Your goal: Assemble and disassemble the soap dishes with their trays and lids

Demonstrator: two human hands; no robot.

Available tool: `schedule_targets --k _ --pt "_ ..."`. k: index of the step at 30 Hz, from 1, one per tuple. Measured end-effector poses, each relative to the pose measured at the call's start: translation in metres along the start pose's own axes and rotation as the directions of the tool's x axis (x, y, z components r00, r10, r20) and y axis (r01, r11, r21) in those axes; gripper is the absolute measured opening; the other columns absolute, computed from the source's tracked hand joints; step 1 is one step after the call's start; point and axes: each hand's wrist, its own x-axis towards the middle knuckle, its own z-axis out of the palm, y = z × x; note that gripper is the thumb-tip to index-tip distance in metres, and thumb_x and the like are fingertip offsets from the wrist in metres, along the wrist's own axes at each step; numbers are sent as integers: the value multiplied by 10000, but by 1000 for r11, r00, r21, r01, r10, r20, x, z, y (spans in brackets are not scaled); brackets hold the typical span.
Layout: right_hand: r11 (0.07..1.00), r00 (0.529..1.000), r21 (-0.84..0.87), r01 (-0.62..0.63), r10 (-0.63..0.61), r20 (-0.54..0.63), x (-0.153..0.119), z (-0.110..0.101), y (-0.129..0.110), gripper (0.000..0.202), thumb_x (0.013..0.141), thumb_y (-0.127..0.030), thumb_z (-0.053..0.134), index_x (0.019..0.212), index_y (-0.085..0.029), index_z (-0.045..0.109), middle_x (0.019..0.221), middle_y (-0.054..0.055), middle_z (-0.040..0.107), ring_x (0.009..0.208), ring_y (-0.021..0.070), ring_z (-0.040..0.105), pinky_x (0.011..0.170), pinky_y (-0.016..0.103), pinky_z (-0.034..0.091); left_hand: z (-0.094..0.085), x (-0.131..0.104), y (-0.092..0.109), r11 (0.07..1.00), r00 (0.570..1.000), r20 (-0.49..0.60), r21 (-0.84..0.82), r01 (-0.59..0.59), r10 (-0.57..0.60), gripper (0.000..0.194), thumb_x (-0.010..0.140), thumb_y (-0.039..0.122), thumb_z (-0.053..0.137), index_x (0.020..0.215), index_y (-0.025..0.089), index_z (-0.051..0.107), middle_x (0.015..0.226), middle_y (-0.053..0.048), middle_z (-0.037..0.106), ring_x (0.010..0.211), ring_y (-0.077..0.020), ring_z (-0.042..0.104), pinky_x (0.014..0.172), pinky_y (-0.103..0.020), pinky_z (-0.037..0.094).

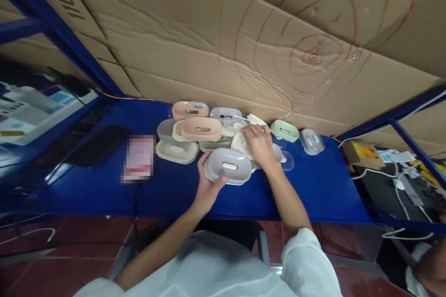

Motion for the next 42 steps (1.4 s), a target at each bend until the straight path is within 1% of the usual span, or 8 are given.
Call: schedule_targets --k 4,10,14,22,31,34,37,42 --pt "997 999 83 -4 6 -31 12 -8 -3 346 1119 -314 491 1364 -205 710 1366 128 728 1299 306 631 1114 501 415 3 0 7 999 1000 -20 -37 3 -4 966 729 591 930 1431 284 343 1551 -177 510 1373 -322 612 1096 -422 547" --pt "847 949 515 128 -255 183 -61 -53 -31 604 1020 -515 680 1585 -360 538 1620 51 559 1534 313 484 1256 528 427 6 0 1 994 999 -23 -104 -25 22 980 694 596 955 1408 300 352 1504 -147 529 1329 -310 632 1102 -428 537" --pt "778 953 618 115 -263 154 -84 -58 -44 558 1051 -372 663 1592 -365 530 1580 36 603 1548 280 475 1279 537 428 6 2 -5 991 996 -39 -106 -78 74 1010 669 643 954 1409 305 355 1491 -130 517 1348 -302 608 1135 -425 507" --pt "675 987 728 124 -157 -23 -42 -46 -40 288 1108 -366 549 1297 -273 745 1259 69 783 1163 229 736 1026 401 597 -10 7 7 984 979 -108 -33 -175 171 1059 661 654 950 1446 298 334 1528 -160 493 1362 -321 587 1110 -442 519" --pt "966 997 254 39 -19 -80 41 -13 -11 461 1129 -486 415 1394 -243 703 1546 125 619 1512 352 478 1272 674 276 -14 -3 15 992 984 -129 2 -124 123 971 690 607 941 1397 273 366 1381 -133 598 1227 -305 668 1055 -447 551" --pt "936 990 322 142 -129 -63 13 -27 -28 481 1130 -489 422 1539 -292 583 1658 92 508 1591 323 380 1294 646 265 -15 -4 13 994 983 -152 -12 -109 106 953 711 586 937 1413 281 369 1421 -134 581 1265 -302 655 1083 -448 543" --pt "822 938 481 305 -347 -3 -42 -45 -59 482 1078 -464 595 1536 -317 578 1545 74 629 1461 249 558 1213 466 461 -14 -1 8 990 986 -134 -82 -111 99 945 741 587 923 1446 289 368 1453 -136 571 1310 -307 640 1113 -459 536" --pt "890 981 413 193 -161 -111 -98 -51 -54 328 1051 -251 644 1371 -300 698 1365 70 742 1287 244 684 1099 434 546 2 -1 4 977 987 158 -214 -1 36 1122 735 563 948 1574 401 221 1558 -137 497 1355 -341 640 1109 -518 562"
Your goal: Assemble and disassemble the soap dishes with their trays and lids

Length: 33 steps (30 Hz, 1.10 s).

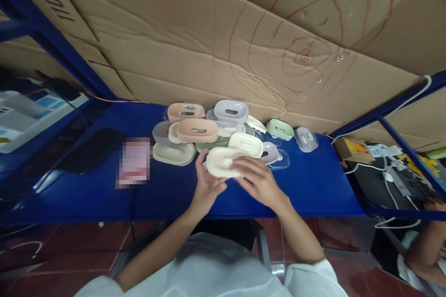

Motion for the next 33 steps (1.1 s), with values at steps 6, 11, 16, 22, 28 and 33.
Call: schedule_targets --k 6,11,16,22,28,33 --pt "916 911 -249 -314 217 -350 16 -22 113 282 1064 -360 568 1158 -233 800 1156 110 792 1119 294 724 1037 498 546 9 -10 2 998 991 125 30 46 -49 1002 831 415 915 1578 475 249 1671 -135 358 1250 -295 714 1096 -541 581" --pt "917 939 -220 -333 302 -162 22 -28 184 480 1040 -535 564 1350 -206 728 1428 156 691 1324 312 638 1153 518 487 3 -19 2 994 995 85 103 46 -55 820 858 388 892 1511 377 397 1566 -130 475 1154 -245 735 1055 -491 613" --pt "575 702 -404 -712 575 -419 -46 -66 242 658 1041 -620 458 1506 -173 594 1624 209 501 1530 391 409 1219 641 353 3 -22 0 983 992 83 167 77 -92 592 907 395 842 1397 313 521 1451 -106 564 1101 -210 726 1014 -446 627" --pt "355 463 -307 -883 767 -444 -142 -84 251 875 865 -770 628 1488 -157 602 1510 256 549 1315 375 595 1091 549 504 12 -28 -10 971 964 189 188 150 -186 395 987 406 753 1314 268 579 1343 -103 613 1097 -202 705 998 -414 598" --pt "524 394 40 -851 686 -612 -169 -55 137 753 915 -703 620 1466 -190 603 1433 205 644 1261 393 648 1064 590 534 25 -37 -30 919 853 341 151 365 -395 623 931 438 814 1463 316 512 1429 -150 581 1198 -275 693 1039 -512 573" --pt "824 818 180 -538 562 -123 -145 -21 13 714 873 -634 773 1500 -341 597 1580 131 545 1468 418 517 1186 623 476 40 -37 -38 901 844 373 -44 432 -387 1249 702 377 998 1642 468 180 1723 -168 283 1482 -398 511 1108 -614 531"
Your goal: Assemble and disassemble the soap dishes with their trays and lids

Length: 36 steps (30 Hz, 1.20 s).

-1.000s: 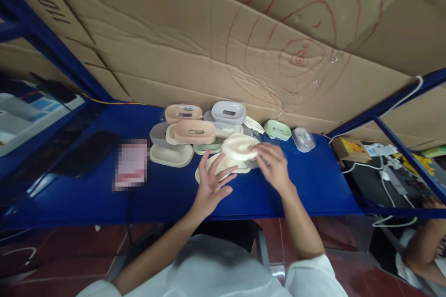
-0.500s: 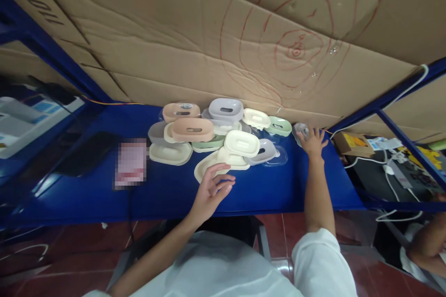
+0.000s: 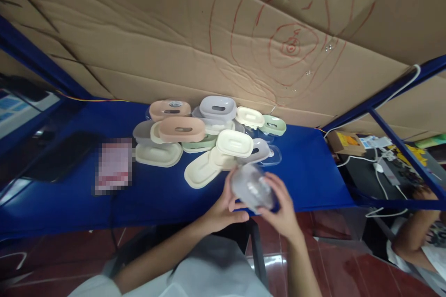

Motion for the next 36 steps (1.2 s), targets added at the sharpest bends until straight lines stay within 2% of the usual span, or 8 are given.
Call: schedule_targets --k 4,8,14,20,24,29,33,36 --pt "988 988 143 52 -72 135 13 25 -39 722 896 -653 757 1528 -358 569 1648 129 481 1525 402 470 1201 604 481 -1 2 11 988 967 -204 1 -152 149 1141 663 377 1008 1551 346 292 1575 -147 483 1443 -359 547 1191 -571 465" --pt "957 988 257 134 -150 47 68 31 -23 638 968 -696 633 1467 -298 621 1576 151 569 1498 377 513 1199 587 482 -14 -5 22 968 917 -313 114 -222 247 1098 615 466 1016 1471 325 343 1534 -138 500 1410 -367 560 1158 -544 487" --pt "942 935 -333 -32 -90 -344 163 4 49 685 972 -682 619 1447 -189 626 1563 206 547 1493 364 493 1239 587 413 -37 -17 20 931 860 -369 232 -282 352 1118 632 498 992 1500 346 303 1599 -149 417 1438 -365 530 1137 -508 504" --pt "765 783 -456 -455 100 -614 113 -19 109 852 966 -794 481 1471 -115 582 1521 303 509 1420 445 526 1166 647 431 -51 -29 13 927 836 -416 265 -266 359 1134 622 483 999 1509 369 300 1587 -130 423 1415 -351 555 1134 -491 507" --pt "771 851 -433 -468 262 -454 81 -21 125 872 969 -818 409 1453 -118 597 1513 303 545 1446 451 516 1155 683 435 -45 -27 11 959 905 -342 208 -191 254 1127 627 482 1005 1493 340 297 1496 -132 493 1335 -341 604 1125 -519 514" --pt "928 945 -315 -201 98 -313 61 -6 62 655 1082 -658 351 1579 -267 523 1668 150 477 1608 370 349 1275 690 295 -27 -19 11 957 944 -244 238 -165 223 1141 640 415 1018 1504 319 279 1487 -143 475 1342 -345 596 1200 -561 439" --pt "988 949 68 135 -149 277 20 40 -26 702 998 -685 586 1611 -351 510 1631 92 544 1561 377 442 1247 619 437 -21 -15 13 967 948 -228 176 -183 221 1156 667 459 1002 1545 311 265 1469 -154 515 1352 -366 594 1183 -574 456" --pt "974 974 200 104 -140 179 -1 67 -54 548 995 -557 673 1508 -367 638 1512 74 661 1563 393 437 1230 681 443 -21 -15 17 970 956 -201 161 -185 215 1123 644 483 1012 1522 295 338 1417 -140 569 1307 -364 620 1156 -561 480"
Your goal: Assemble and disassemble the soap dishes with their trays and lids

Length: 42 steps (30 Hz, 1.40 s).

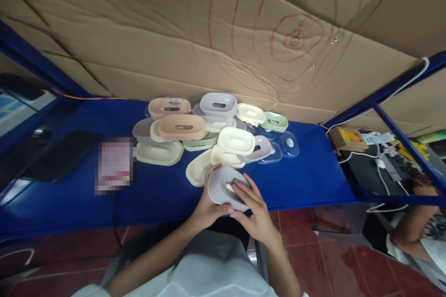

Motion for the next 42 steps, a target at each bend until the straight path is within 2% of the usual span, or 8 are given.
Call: schedule_targets --k 5,11,18,22,28,33,36,42 --pt "979 900 174 -107 170 -401 -8 -9 6 361 1099 -468 485 1085 -368 832 1180 46 813 1288 351 707 1082 631 586 2 -1 5 1000 997 74 -5 -24 24 1163 627 501 1025 1537 298 332 1473 -160 552 1334 -373 615 1161 -554 475" --pt "995 997 -63 78 -78 -5 2 -4 -13 471 1044 -394 664 1512 -378 622 1455 57 706 1366 319 664 1277 655 372 -2 -2 -1 995 999 -6 85 -52 53 1122 646 613 984 1501 261 349 1415 -156 582 1288 -361 640 1158 -570 480" --pt "984 929 -138 -110 53 -366 -26 -2 4 354 1055 -257 600 1380 -336 713 1319 43 778 1283 310 705 1168 589 490 -35 -36 0 934 991 2 336 -125 133 1099 714 529 974 1545 296 294 1551 -200 526 1394 -381 609 1141 -582 515" --pt "772 964 -606 -190 32 -263 -53 -34 41 375 1059 -230 575 1376 -375 712 1410 31 726 1404 330 593 1263 716 219 -68 -57 26 711 936 -86 675 -197 341 942 796 405 938 1515 297 338 1614 -194 477 1494 -361 524 1185 -588 472" --pt "690 908 -668 -278 -37 -417 -45 -44 58 454 1070 -215 514 1504 -307 610 1647 140 500 1550 385 425 1192 683 367 -103 -80 50 164 932 -61 987 2 357 986 774 692 864 1543 247 436 1554 -207 548 1396 -420 573 1131 -594 458" --pt "904 991 -415 106 -129 -28 0 24 8 487 1063 -309 608 1546 -318 546 1535 100 624 1477 300 529 1220 557 417 -110 -94 39 -175 926 46 984 23 375 936 845 801 715 1529 194 517 1405 -220 665 1290 -445 622 1147 -618 358" --pt "904 929 -312 293 -193 315 16 76 -18 489 1066 -435 621 1532 -301 559 1599 85 577 1535 284 467 1299 565 318 -112 -100 37 -226 942 93 974 -18 324 956 912 763 664 1608 147 439 1469 -251 625 1343 -437 596 1188 -615 313" --pt "907 917 -267 327 -236 320 24 95 -19 453 1090 -441 569 1510 -275 589 1660 85 509 1589 249 399 1339 525 267 -120 -108 44 -188 933 217 968 -167 286 650 1015 415 702 1590 211 477 1617 -230 497 1483 -382 503 1193 -554 382"
